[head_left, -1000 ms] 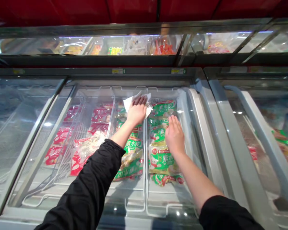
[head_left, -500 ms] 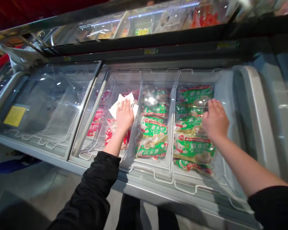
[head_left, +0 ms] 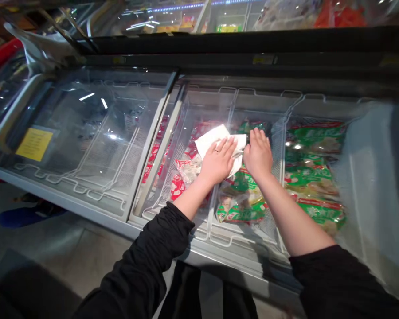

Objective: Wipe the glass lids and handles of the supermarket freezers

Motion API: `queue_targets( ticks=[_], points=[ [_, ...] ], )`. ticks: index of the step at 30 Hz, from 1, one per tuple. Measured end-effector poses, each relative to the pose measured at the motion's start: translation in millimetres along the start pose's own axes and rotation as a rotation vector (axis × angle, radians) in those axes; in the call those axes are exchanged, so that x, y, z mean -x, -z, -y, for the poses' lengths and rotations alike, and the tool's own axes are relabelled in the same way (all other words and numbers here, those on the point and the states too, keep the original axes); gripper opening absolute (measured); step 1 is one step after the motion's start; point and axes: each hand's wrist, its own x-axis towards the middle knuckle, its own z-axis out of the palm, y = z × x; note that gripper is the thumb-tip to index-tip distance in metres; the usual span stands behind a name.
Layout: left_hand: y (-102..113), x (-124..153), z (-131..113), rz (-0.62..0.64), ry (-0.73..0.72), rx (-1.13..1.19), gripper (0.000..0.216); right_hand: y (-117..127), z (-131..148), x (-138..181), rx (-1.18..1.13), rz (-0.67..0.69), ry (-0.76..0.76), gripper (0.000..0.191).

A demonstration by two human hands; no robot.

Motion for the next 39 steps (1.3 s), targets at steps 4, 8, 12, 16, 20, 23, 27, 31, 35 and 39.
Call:
queue_targets(
  ticks=[4, 8, 12, 16, 20, 23, 27, 31, 35, 39],
  points=[
    [11, 63, 53, 0.009, 0.091, -0.031, 0.06, -18, 46, -20, 0.046, -0.065, -0.123, 0.065],
    [15, 120, 91, -0.04, 0.291, -0.022, 0.062, -20, 59, -18, 0.13, -0.073, -0.112, 0.066],
    [16, 102, 108, -0.065, 0.326, 0.015, 0.064, -18, 60, -13, 0.212, -0.064, -0.108, 0.066],
    [19, 18, 122, -0.092, 0.307, 0.036, 0.062, -19, 59, -14, 0.238, -0.072, -0.099, 0.065],
    [19, -44, 113, -0.085, 0.287, 0.055, 0.062, -20, 54, -16, 0.205, -0.087, -0.108, 0.064],
    [14, -36, 84, -0.058, 0.15, 0.073, 0.062, -22, 49, -16, 0.181, -0.108, -0.107, 0.065],
    [7, 18, 50, -0.025, -0.124, 0.094, 0.06, -24, 46, -15, 0.159, -0.122, -0.106, 0.066],
    [9, 56, 62, 0.019, -0.186, 0.064, 0.059, -24, 46, -14, 0.151, -0.118, -0.11, 0.066],
    [17, 57, 103, 0.023, -0.029, 0.047, 0.06, -23, 48, -14, 0.159, -0.104, -0.121, 0.065],
    [21, 28, 133, -0.014, 0.052, 0.05, 0.06, -22, 52, -14, 0.158, -0.1, -0.132, 0.065]
  ],
)
